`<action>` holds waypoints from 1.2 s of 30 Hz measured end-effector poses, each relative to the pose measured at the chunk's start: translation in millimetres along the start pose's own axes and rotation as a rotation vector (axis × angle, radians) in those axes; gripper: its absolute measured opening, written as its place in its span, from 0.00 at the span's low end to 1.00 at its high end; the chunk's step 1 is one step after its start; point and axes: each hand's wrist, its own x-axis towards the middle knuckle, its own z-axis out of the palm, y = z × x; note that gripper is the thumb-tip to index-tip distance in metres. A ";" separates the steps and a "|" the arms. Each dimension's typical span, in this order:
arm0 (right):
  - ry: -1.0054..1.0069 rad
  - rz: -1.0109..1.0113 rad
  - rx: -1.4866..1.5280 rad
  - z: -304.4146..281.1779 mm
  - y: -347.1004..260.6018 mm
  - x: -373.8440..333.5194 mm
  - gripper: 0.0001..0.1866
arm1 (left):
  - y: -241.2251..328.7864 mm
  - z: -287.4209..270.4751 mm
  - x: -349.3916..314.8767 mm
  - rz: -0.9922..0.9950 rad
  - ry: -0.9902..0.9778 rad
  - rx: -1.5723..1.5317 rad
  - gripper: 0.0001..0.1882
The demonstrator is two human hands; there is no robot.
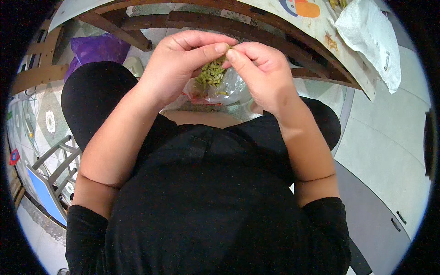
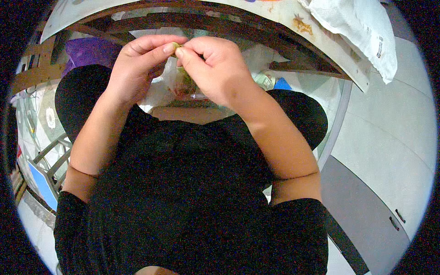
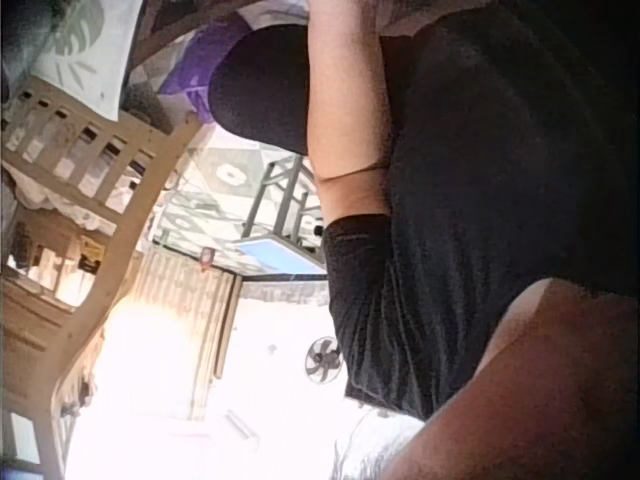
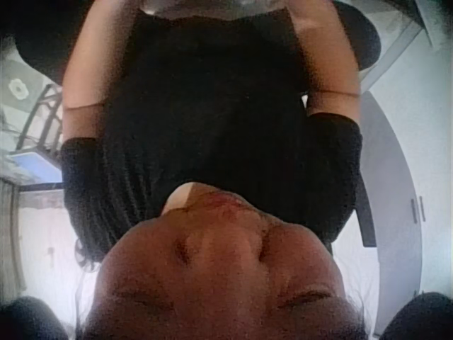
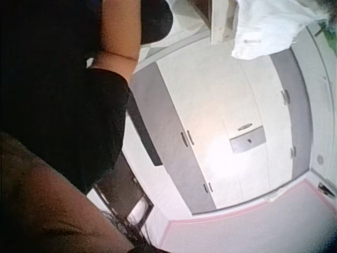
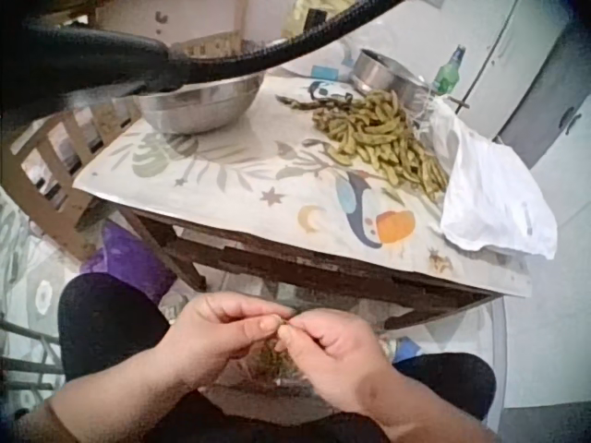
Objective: The person sits on the floor and shells edamame beans by hand. They pick up pods from a pile on a table, squeeze the beans out into a metal bowl, and discard the empty pods into a plastic bag on the floor.
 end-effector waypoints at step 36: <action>-0.041 -0.197 -0.280 -0.2 25.7 4.2 0.12 | 235.9 -58.5 93.7 0.752 0.476 0.121 0.23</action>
